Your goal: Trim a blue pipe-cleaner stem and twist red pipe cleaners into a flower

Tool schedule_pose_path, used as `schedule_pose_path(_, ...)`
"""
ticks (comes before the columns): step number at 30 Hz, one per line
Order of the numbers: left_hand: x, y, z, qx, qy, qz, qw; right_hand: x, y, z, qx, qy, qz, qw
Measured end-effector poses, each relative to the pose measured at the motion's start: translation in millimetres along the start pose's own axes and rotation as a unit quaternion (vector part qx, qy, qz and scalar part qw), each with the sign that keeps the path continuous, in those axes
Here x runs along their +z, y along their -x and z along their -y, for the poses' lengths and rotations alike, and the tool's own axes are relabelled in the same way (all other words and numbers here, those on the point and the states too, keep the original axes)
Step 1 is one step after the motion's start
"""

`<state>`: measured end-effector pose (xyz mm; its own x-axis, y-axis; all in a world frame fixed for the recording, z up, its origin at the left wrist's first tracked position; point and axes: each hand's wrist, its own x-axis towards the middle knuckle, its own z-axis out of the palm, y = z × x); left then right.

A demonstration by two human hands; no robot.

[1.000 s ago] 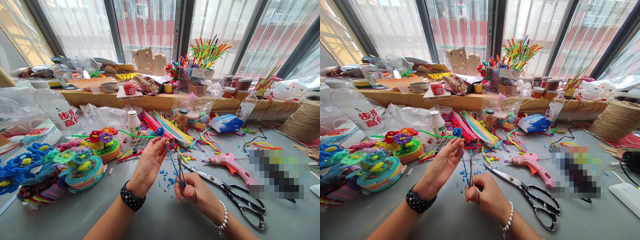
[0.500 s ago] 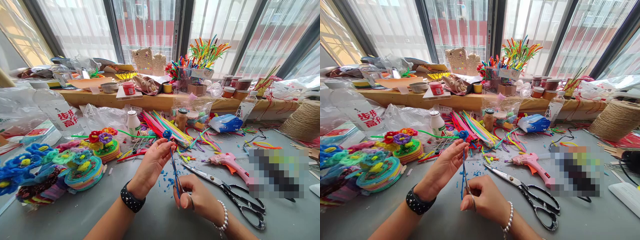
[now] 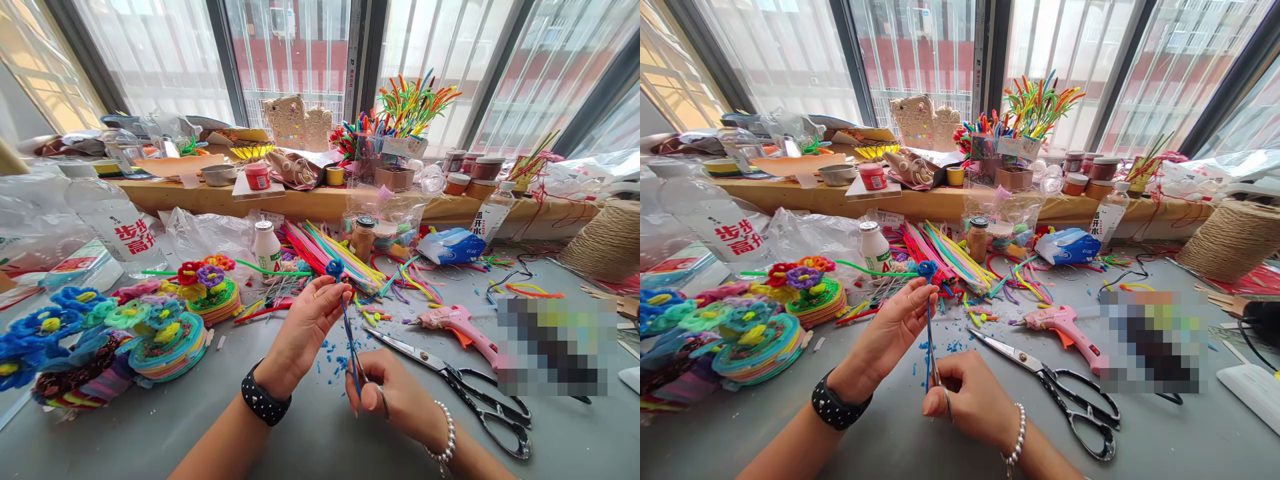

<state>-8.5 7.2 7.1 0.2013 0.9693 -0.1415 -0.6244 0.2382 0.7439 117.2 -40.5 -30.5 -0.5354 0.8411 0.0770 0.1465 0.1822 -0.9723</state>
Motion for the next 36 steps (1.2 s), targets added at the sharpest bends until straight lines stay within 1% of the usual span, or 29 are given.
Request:
schedule_pose_path(5,-0.5,-0.1,0.0,0.002,-0.006,0.005,1.000,1.4,-0.4,-2.5,0.019,-0.003,-0.019,1.000)
schedule_pose_path(9,-1.0,0.0,-0.5,0.014,0.002,0.008,1.000,1.8,-1.0,-4.1,0.017,-0.004,-0.048,0.999)
schedule_pose_path(12,-0.8,-0.1,-0.5,0.022,0.007,0.007,1.000,1.4,-1.1,-3.5,0.019,0.009,-0.059,0.998)
schedule_pose_path(15,-0.1,-0.3,-0.3,0.024,0.008,-0.002,1.000,0.7,-0.9,-2.8,0.013,0.010,-0.041,0.999)
schedule_pose_path(18,0.6,-0.2,-0.1,0.021,0.002,-0.008,1.000,-0.4,-0.1,-2.3,-0.012,0.004,-0.015,1.000)
schedule_pose_path(22,0.8,0.3,-0.1,0.016,-0.004,-0.006,1.000,-2.4,1.0,-1.7,-0.016,0.010,-0.009,1.000)
schedule_pose_path(27,-2.1,1.2,1.3,-0.013,-0.022,0.018,1.000,-3.0,-0.1,-0.9,-0.014,0.009,0.002,1.000)
schedule_pose_path(30,-3.2,2.4,2.8,-0.027,-0.040,0.043,0.998,-2.7,-0.4,0.5,-0.014,0.010,0.007,1.000)
schedule_pose_path(33,-2.8,3.4,3.9,-0.030,-0.049,0.067,0.996,-2.9,0.7,1.9,-0.019,0.017,0.008,1.000)
schedule_pose_path(36,-2.4,3.6,4.5,-0.032,-0.049,0.070,0.996,-3.3,1.6,1.5,-0.022,0.027,-0.003,0.999)
